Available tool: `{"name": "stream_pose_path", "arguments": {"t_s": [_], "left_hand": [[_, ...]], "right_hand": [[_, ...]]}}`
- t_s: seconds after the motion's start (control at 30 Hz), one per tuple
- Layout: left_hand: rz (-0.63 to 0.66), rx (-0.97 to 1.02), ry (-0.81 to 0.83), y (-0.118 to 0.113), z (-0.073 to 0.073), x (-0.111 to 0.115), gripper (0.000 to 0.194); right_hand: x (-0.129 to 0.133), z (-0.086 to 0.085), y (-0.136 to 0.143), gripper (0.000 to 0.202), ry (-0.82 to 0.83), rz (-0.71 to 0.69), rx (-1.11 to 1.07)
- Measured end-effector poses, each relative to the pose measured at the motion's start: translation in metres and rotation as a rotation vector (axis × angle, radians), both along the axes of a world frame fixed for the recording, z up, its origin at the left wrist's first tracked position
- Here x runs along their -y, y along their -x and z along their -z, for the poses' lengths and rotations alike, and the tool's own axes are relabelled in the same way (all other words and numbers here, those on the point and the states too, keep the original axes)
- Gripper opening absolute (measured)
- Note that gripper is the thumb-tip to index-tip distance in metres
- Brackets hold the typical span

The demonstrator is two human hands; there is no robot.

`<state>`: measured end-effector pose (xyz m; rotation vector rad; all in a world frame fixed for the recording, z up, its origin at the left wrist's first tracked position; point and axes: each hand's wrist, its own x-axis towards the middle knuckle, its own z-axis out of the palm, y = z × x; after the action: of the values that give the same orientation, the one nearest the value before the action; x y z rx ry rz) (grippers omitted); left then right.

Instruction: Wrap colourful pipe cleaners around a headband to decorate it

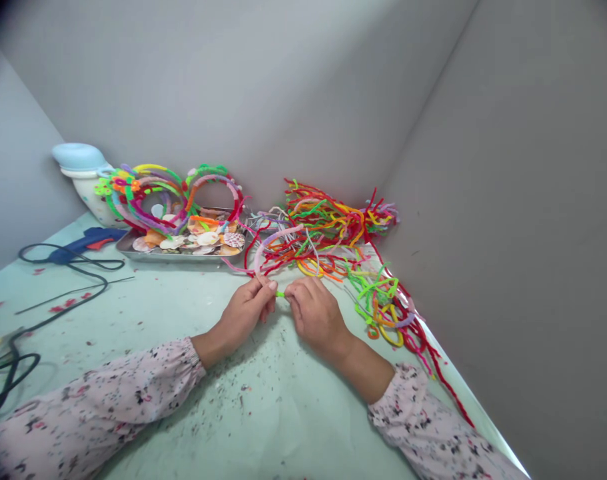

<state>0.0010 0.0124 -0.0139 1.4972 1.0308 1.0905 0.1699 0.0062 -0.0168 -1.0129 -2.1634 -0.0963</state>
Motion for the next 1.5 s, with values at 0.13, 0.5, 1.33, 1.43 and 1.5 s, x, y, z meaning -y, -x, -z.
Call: {"name": "stream_pose_path", "arguments": {"t_s": [0.13, 0.5, 1.33, 1.43, 1.5], "left_hand": [[-0.006, 0.010, 0.022, -0.0002, 0.0031, -0.0022, 0.032], [-0.007, -0.015, 0.000, -0.0015, 0.0002, 0.0008, 0.029], [-0.017, -0.016, -0.004, -0.0027, 0.0007, -0.0007, 0.026], [-0.009, 0.014, -0.007, -0.0031, 0.0005, -0.0013, 0.025], [-0.008, 0.011, -0.009, -0.0032, 0.0007, -0.0014, 0.025]], "right_hand": [[0.0006, -0.0002, 0.0004, 0.012, -0.004, -0.026, -0.015], [-0.0007, 0.0004, 0.0013, 0.010, 0.002, -0.017, -0.005], [-0.0009, 0.0012, 0.0017, 0.011, 0.013, -0.006, -0.036], [0.0001, 0.0004, 0.0019, 0.013, 0.007, -0.005, -0.043], [0.0005, 0.0005, 0.0022, 0.013, 0.013, 0.000, -0.035]]}}
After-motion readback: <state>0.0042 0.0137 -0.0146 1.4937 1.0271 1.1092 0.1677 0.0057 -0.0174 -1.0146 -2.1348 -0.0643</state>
